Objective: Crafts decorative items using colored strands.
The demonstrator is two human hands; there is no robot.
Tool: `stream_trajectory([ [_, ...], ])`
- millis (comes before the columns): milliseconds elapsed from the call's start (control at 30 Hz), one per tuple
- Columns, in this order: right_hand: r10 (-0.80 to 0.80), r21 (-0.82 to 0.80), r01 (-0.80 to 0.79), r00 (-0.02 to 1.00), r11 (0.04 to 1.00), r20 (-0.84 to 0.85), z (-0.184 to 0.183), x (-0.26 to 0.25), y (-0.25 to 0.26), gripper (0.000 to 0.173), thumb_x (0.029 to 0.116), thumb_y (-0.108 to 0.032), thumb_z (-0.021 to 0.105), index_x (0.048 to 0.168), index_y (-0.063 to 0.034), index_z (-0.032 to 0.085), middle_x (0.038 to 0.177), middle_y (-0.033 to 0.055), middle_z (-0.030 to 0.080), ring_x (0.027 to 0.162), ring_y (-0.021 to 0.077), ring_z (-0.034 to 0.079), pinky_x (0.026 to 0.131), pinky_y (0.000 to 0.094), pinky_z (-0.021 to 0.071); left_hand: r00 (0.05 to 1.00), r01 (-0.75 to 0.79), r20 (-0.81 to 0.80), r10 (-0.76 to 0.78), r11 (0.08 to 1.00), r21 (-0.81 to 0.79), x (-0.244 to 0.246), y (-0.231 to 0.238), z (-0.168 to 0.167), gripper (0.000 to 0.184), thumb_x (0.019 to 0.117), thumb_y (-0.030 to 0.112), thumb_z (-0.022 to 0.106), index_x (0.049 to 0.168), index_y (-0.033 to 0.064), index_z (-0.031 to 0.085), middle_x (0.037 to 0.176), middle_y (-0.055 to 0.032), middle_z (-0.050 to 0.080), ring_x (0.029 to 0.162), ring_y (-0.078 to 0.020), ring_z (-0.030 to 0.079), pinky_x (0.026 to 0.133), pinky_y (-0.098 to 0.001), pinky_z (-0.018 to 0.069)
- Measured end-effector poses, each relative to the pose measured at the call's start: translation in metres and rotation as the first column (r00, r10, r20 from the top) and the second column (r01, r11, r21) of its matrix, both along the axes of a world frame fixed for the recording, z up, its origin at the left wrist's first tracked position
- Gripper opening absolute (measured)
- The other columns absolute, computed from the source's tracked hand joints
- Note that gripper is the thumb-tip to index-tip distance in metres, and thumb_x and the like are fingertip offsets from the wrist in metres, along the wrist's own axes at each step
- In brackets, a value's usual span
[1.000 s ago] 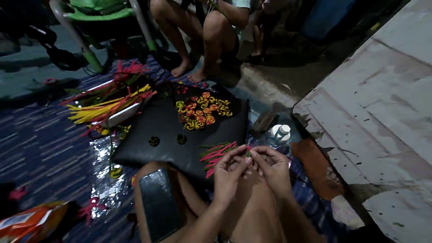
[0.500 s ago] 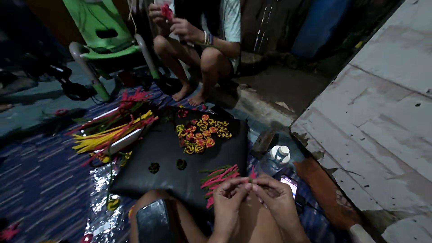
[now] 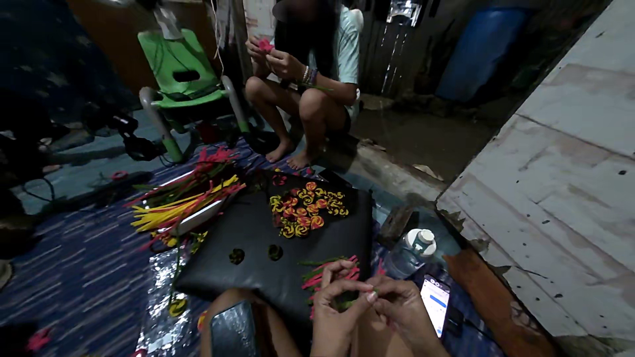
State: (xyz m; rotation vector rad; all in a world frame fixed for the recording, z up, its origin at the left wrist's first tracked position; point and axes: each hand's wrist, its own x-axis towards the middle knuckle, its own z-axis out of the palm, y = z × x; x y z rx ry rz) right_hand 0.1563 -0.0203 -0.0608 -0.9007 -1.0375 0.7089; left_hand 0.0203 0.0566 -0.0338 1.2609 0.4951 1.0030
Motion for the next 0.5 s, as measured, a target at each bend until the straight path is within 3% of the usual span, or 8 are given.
stream_trajectory([
  [167,-0.017,0.047,0.013,0.997,0.999,0.081,0.000,0.000,0.000,0.013,0.0921,-0.018,0.076,0.105,-0.0182,0.080,0.104,-0.0066,0.077,0.081,-0.0031,0.069,0.069,0.0130,0.0573,0.999,0.050,-0.015,-0.050,0.998,0.049,-0.006,0.005,-0.002,0.006,0.0808,0.012,0.082,0.086,0.0133,0.081,0.120,0.0014,0.068,0.122,-0.0040,0.056,0.104,-0.0195,0.0468],
  [333,-0.027,0.000,0.027,0.999,1.000,-0.039,-0.004,-0.011,-0.001,0.011,0.0925,-0.020,0.076,0.102,-0.0185,0.081,0.095,-0.0082,0.077,0.067,-0.0066,0.065,0.056,0.0107,0.0536,0.996,0.032,0.090,-0.027,0.998,-0.057,0.000,-0.010,-0.012,0.003,0.0866,0.012,0.076,0.087,0.0144,0.078,0.124,0.0042,0.067,0.121,-0.0032,0.057,0.101,-0.0206,0.0496],
  [400,0.009,-0.049,-0.013,0.996,0.999,-0.086,-0.003,-0.010,0.000,0.010,0.0919,-0.019,0.076,0.100,-0.0206,0.081,0.092,-0.0108,0.075,0.065,-0.0079,0.062,0.056,0.0104,0.0526,0.990,-0.001,0.138,0.013,0.996,-0.092,0.003,-0.019,-0.014,0.005,0.0886,0.013,0.075,0.089,0.0171,0.078,0.126,0.0080,0.066,0.121,-0.0008,0.057,0.100,-0.0204,0.0499],
  [500,0.163,-0.078,-0.181,0.968,0.980,-0.189,-0.008,-0.008,0.002,0.011,0.0947,-0.021,0.072,0.101,-0.0231,0.081,0.090,-0.0129,0.073,0.063,-0.0097,0.058,0.055,0.0091,0.0485,0.981,0.026,0.194,0.008,0.985,-0.168,0.003,-0.025,-0.015,0.007,0.0898,0.011,0.074,0.089,0.0170,0.078,0.126,0.0071,0.067,0.120,-0.0021,0.058,0.100,-0.0221,0.0503],
])
